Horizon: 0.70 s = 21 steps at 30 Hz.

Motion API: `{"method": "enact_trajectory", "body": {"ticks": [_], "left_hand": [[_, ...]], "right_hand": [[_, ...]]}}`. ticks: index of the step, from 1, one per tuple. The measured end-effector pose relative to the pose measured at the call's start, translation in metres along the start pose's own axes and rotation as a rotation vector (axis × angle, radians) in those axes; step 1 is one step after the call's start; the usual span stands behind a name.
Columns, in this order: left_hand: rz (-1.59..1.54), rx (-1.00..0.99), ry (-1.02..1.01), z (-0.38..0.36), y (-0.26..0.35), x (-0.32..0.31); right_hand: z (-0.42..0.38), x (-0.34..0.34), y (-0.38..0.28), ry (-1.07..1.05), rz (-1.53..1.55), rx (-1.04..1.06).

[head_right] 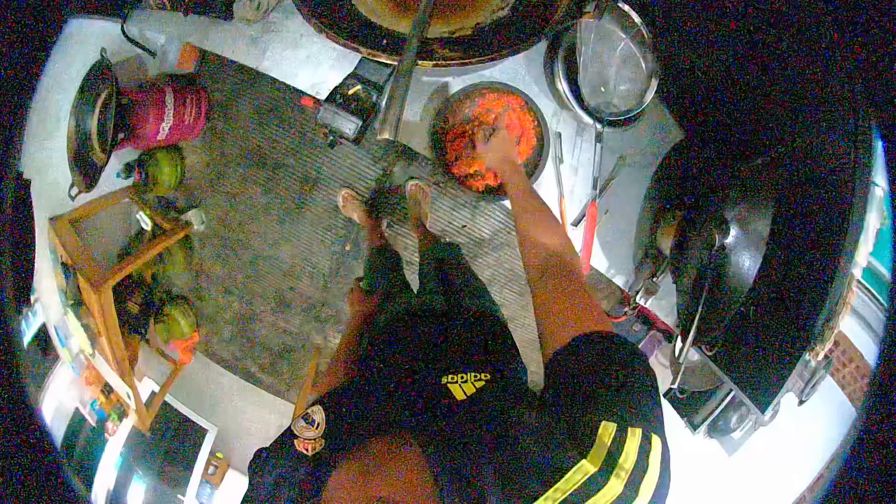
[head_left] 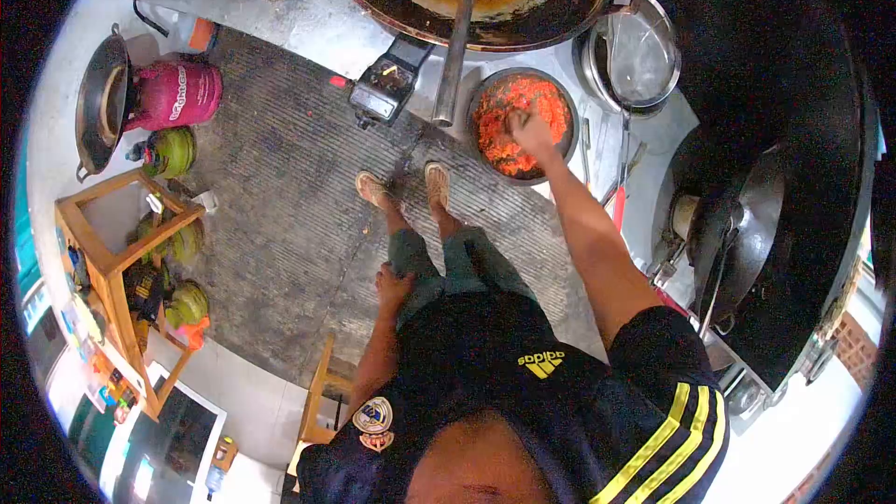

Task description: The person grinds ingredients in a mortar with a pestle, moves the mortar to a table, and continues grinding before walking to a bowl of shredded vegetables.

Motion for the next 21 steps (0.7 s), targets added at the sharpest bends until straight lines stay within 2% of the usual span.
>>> {"method": "enact_trajectory", "body": {"ticks": [2,5,7,8,11,12,15,16,18,19,21], "left_hand": [[0.003,0.018,0.01,0.004,-0.004,-0.007],[-0.015,-0.03,0.059,0.017,-0.012,-0.014],[-0.029,-0.068,0.039,0.011,-0.014,-0.016],[-0.041,-0.079,0.012,0.008,-0.005,-0.008],[-0.113,-0.062,-0.018,0.012,-0.002,-0.008],[-0.141,-0.05,-0.022,0.015,-0.003,-0.008],[-0.082,-0.039,-0.046,0.006,0.007,-0.004],[-0.095,-0.061,-0.014,0.0,0.006,-0.001],[-0.123,-0.121,0.046,-0.006,0.011,0.004],[-0.099,-0.091,0.007,-0.003,0.009,-0.002],[-0.054,-0.026,-0.054,0.011,0.001,-0.011]], "right_hand": [[0.002,-0.032,0.035,-0.03,0.154,0.187],[-0.044,-0.046,-0.006,0.333,-0.388,0.423],[-0.065,-0.012,-0.05,0.031,-0.171,0.008],[-0.044,-0.012,-0.036,0.015,-0.214,-0.042],[0.017,0.01,-0.002,0.13,0.06,-0.059],[0.026,-0.012,0.022,0.026,0.16,-0.078],[-0.05,-0.024,-0.026,0.086,-0.108,0.021],[-0.065,-0.004,-0.053,0.157,-0.284,0.086],[-0.041,0.007,-0.042,0.025,-0.082,-0.057],[-0.016,0.016,-0.032,-0.025,0.017,-0.122],[0.009,0.007,-0.022,-0.163,0.155,-0.094]]}}
Point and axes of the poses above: each hand's wrist, its own z-axis towards the middle knuckle, its own x-axis out of the back of the hand, y = z × x, the point moved 6 cm from there along z, towards the middle knuckle, and after that the axes turned 7 degrees about x, right-handed, at the moved point
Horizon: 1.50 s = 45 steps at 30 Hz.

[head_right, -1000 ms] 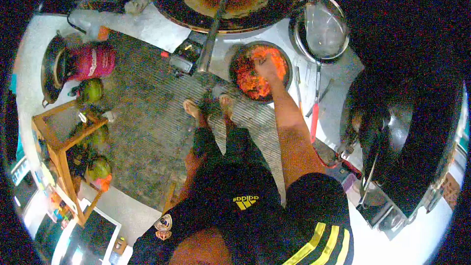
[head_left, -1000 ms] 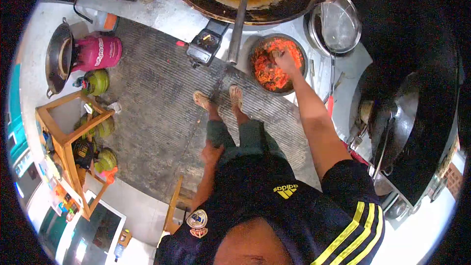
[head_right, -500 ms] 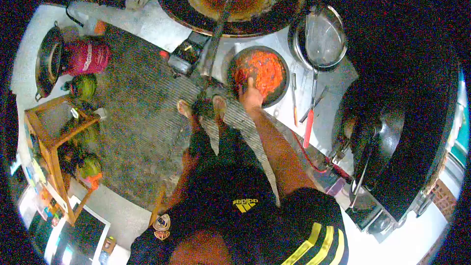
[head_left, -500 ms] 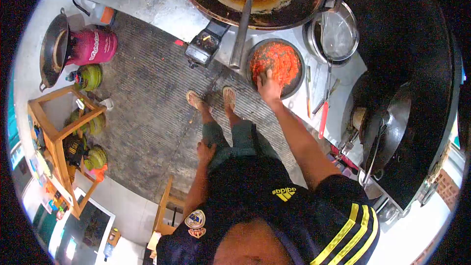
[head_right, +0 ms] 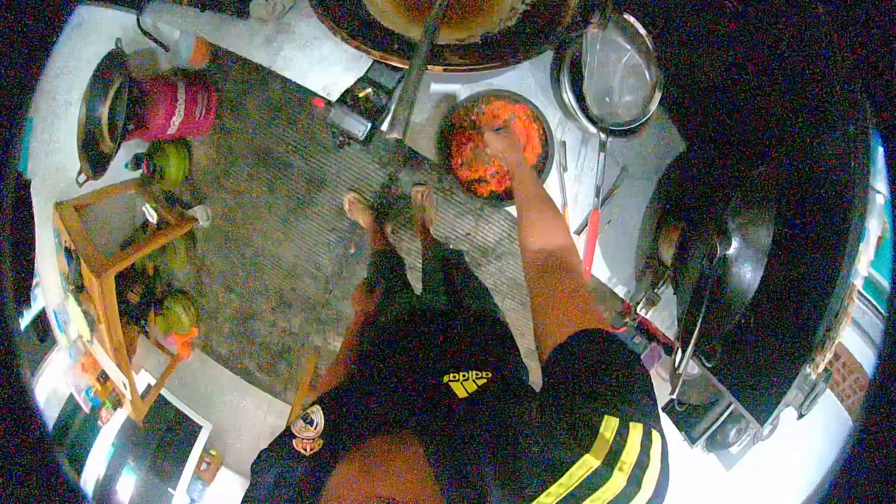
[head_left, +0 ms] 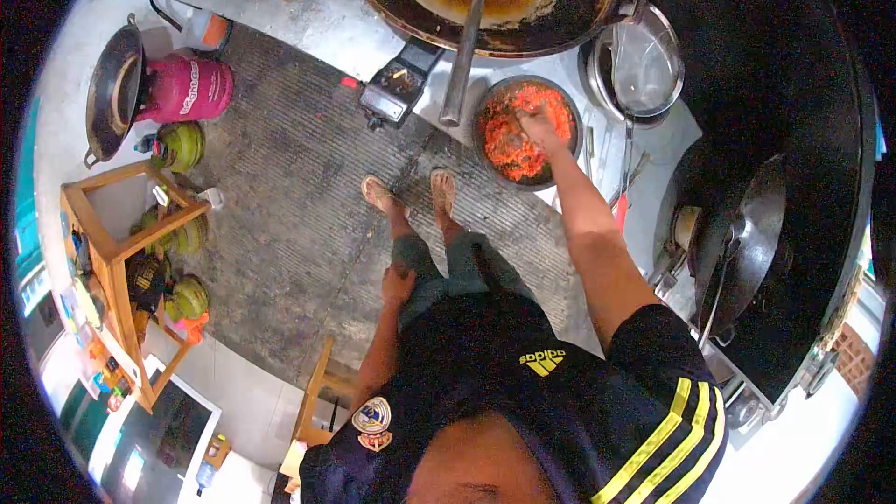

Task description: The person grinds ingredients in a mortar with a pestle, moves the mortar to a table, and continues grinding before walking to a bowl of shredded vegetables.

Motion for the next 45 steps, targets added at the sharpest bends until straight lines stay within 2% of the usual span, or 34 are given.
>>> {"method": "enact_trajectory", "body": {"ticks": [2,4,6,7,9,11,14,15,18,20,22,23,26,27,28,30,31,33,36,39,41,42,44,45], "left_hand": [[-0.028,-0.038,0.044,0.003,0.006,0.003],[-0.036,-0.041,0.044,-0.017,-0.003,-0.003],[-0.033,-0.083,0.057,-0.009,0.011,0.005],[-0.018,-0.049,0.044,-0.016,0.017,0.012],[-0.009,0.014,0.034,-0.022,0.031,0.022],[-0.019,-0.013,0.039,-0.018,0.026,0.019],[-0.079,-0.01,0.069,-0.013,0.024,0.012],[-0.091,-0.001,0.073,-0.021,0.017,0.01],[0.046,-0.002,0.084,-0.01,0.018,0.008],[-0.01,0.044,0.031,-0.018,0.018,0.005],[-0.044,0.029,0.06,-0.01,0.026,0.012],[-0.043,0.007,0.092,-0.015,0.022,0.009],[-0.086,-0.007,0.073,-0.012,0.007,-0.006],[-0.113,-0.014,0.056,-0.006,0.006,-0.009],[-0.094,-0.038,0.072,-0.006,0.01,-0.006],[-0.063,-0.075,0.116,-0.01,0.018,0.004],[-0.098,-0.071,0.129,-0.01,0.025,0.015],[-0.154,-0.049,0.108,-0.024,0.031,0.018],[-0.077,-0.08,0.094,-0.022,0.024,0.004],[-0.147,-0.198,0.077,-0.026,0.042,0.01],[-0.164,-0.099,0.059,-0.011,0.049,0.006],[-0.158,-0.039,0.034,-0.013,0.04,0.003],[-0.226,-0.045,0.013,-0.009,0.033,-0.007],[-0.266,-0.037,-0.002,-0.01,0.03,-0.015]], "right_hand": [[0.001,-0.043,0.019,0.004,-0.05,0.231],[-0.055,-0.035,-0.026,0.217,-0.287,0.134],[-0.046,-0.027,-0.02,0.133,-0.316,0.034],[-0.028,-0.011,-0.017,0.185,-0.266,0.059],[-0.012,0.013,-0.014,0.081,0.124,-0.034],[-0.018,0.004,-0.012,0.046,0.232,-0.054],[-0.047,-0.057,0.004,0.211,-0.462,0.219],[-0.05,-0.052,0.006,0.311,-0.452,0.235],[-0.008,-0.002,0.001,0.173,-0.255,0.003],[-0.009,0.009,0.009,0.122,0.009,0.071],[-0.01,-0.019,0.034,0.236,-0.042,0.229],[-0.049,-0.023,0.002,0.291,-0.233,0.161],[-0.048,-0.026,0.003,0.375,-0.319,0.24],[-0.007,-0.028,0.038,0.359,-0.316,0.367],[0.03,-0.013,0.042,0.007,-0.361,0.485],[0.052,0.013,0.053,-0.306,-0.367,0.525],[0.054,0.023,0.054,-0.262,-0.327,0.453],[0.021,0.032,0.051,0.405,-0.367,0.308],[-0.046,-0.015,0.018,0.297,-0.409,0.116],[-0.02,0.005,0.03,0.247,-0.409,0.139],[0.029,0.02,0.049,-0.059,-0.14,0.054],[0.029,0.01,0.059,-0.001,-0.118,0.092],[0.027,-0.011,0.078,0.11,-0.079,0.174],[-0.015,-0.025,0.054,0.258,-0.14,0.17]]}}
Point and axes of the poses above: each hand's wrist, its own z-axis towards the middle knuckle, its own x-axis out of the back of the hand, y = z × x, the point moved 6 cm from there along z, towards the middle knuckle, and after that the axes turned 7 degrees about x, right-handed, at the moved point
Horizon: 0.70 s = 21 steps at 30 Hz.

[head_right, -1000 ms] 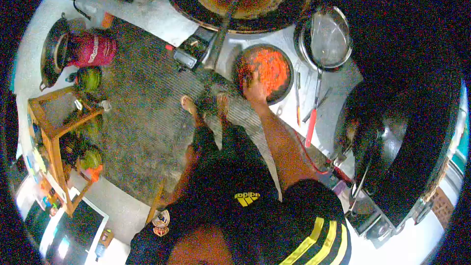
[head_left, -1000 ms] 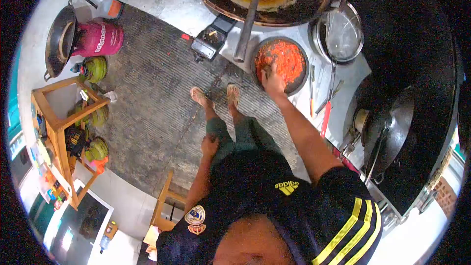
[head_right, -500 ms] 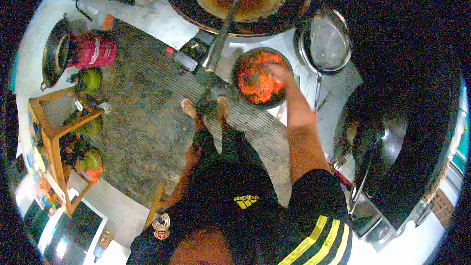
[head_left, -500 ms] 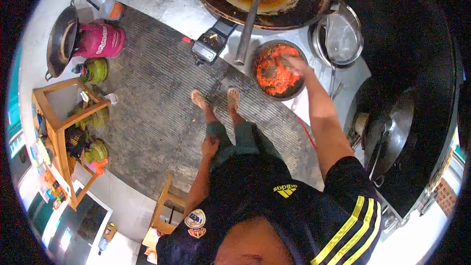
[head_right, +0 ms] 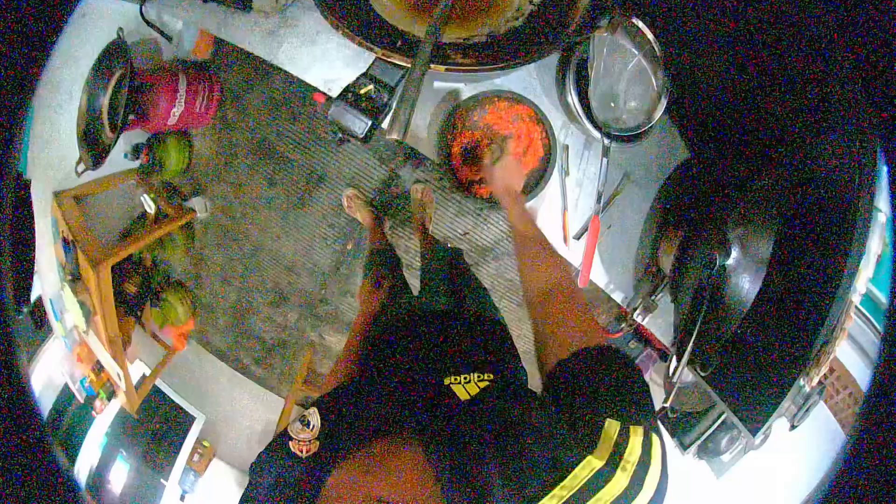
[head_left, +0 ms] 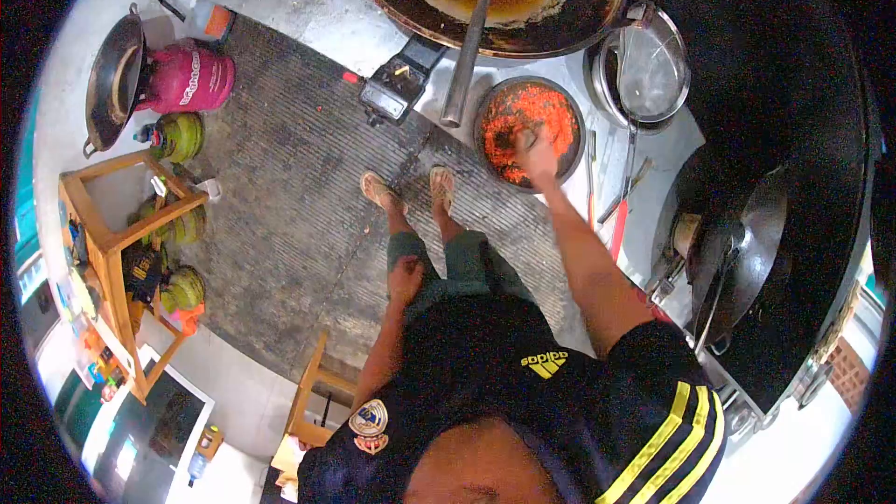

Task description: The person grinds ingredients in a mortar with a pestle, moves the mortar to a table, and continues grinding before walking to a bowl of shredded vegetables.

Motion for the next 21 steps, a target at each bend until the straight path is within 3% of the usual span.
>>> {"method": "enact_trajectory", "body": {"ticks": [1,2,5,6,7,10,13,14,16,18,20,21], "left_hand": [[0.038,-0.008,0.006,-0.007,0.005,0.001],[0.087,-0.018,0.009,-0.016,0.017,0.009],[0.099,-0.053,0.019,-0.012,0.022,0.01],[0.079,-0.057,0.031,-0.007,0.018,0.008],[0.069,-0.045,0.029,-0.008,0.009,0.007],[0.015,-0.057,0.006,0.001,0.001,-0.008],[0.036,-0.101,-0.028,-0.005,0.0,0.001],[0.079,-0.103,-0.029,-0.01,0.01,0.005],[0.136,-0.198,0.021,0.004,0.019,0.005],[0.168,-0.368,0.109,0.037,-0.001,-0.01],[-0.11,-0.471,0.02,0.041,0.036,0.003],[-0.247,-0.522,-0.027,0.043,0.061,0.012]], "right_hand": [[-0.029,0.013,-0.031,0.131,-0.071,-0.016],[-0.029,0.028,-0.05,-0.082,-0.205,-0.17],[0.012,0.056,-0.042,-0.029,-0.133,-0.186],[0.047,0.01,0.03,-0.042,0.052,-0.075],[0.05,0.008,0.04,-0.122,0.163,-0.029],[-0.027,0.032,-0.051,-0.099,-0.136,-0.14],[-0.018,0.025,-0.045,-0.112,-0.183,-0.071],[0.0,0.041,-0.044,0.063,-0.069,0.045],[0.039,0.028,0.027,-0.297,-0.084,0.301],[0.05,0.033,0.046,-0.289,0.104,0.227],[0.023,0.063,0.064,0.091,0.474,-0.194],[0.011,0.067,0.069,0.126,0.536,-0.259]]}}
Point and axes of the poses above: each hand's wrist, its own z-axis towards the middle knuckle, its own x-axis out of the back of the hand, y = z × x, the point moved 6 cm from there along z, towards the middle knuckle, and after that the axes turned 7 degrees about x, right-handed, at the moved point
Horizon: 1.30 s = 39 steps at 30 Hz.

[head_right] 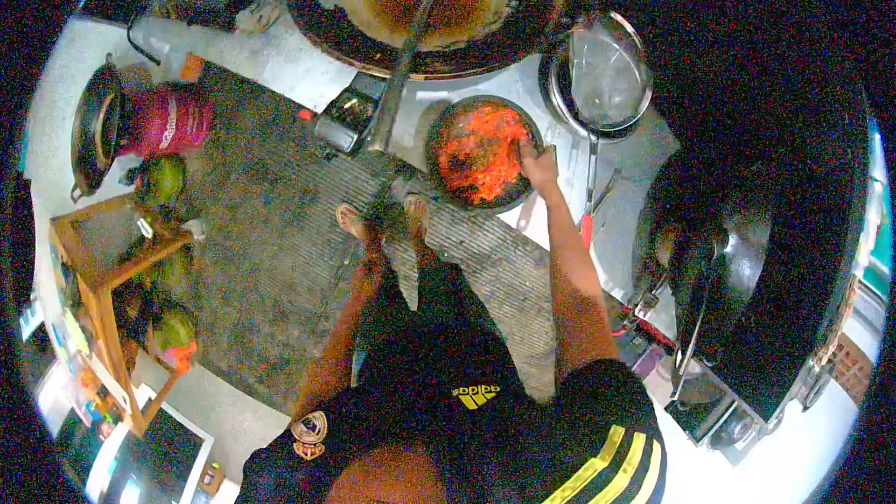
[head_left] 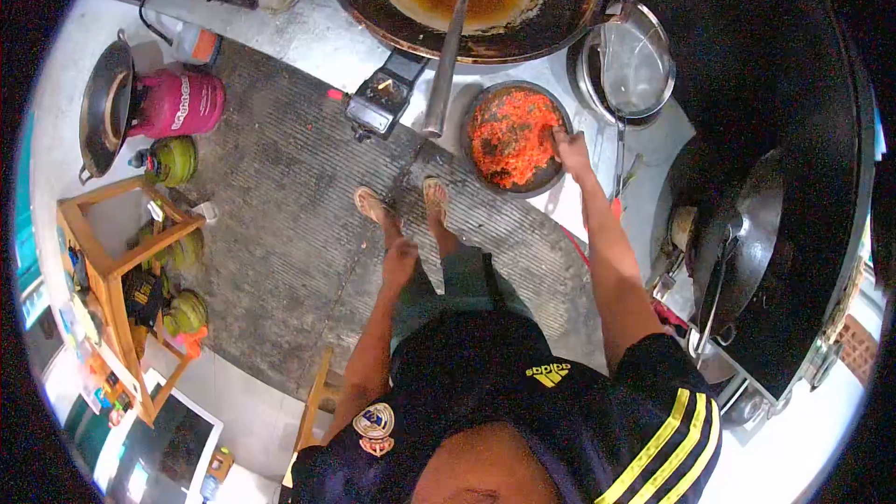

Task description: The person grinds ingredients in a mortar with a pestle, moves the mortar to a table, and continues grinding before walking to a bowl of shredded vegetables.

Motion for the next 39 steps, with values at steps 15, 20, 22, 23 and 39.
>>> {"method": "enact_trajectory", "body": {"ticks": [15,20,22,23,39], "left_hand": [[0.455,0.286,-0.164,-0.04,0.002,0.006],[0.487,0.564,-0.059,-0.08,-0.047,0.058],[0.343,0.598,-0.027,-0.091,-0.052,0.068],[0.292,0.534,-0.009,-0.094,-0.06,0.068],[0.514,0.483,0.022,-0.1,-0.058,0.053]], "right_hand": [[-0.036,0.005,-0.003,0.327,0.258,-0.208],[-0.019,-0.016,0.009,0.333,0.518,-0.376],[-0.001,-0.027,0.002,0.265,0.503,-0.334],[0.005,-0.029,0.0,0.184,0.454,-0.306],[0.055,-0.04,-0.029,-0.008,0.037,-0.097]]}}
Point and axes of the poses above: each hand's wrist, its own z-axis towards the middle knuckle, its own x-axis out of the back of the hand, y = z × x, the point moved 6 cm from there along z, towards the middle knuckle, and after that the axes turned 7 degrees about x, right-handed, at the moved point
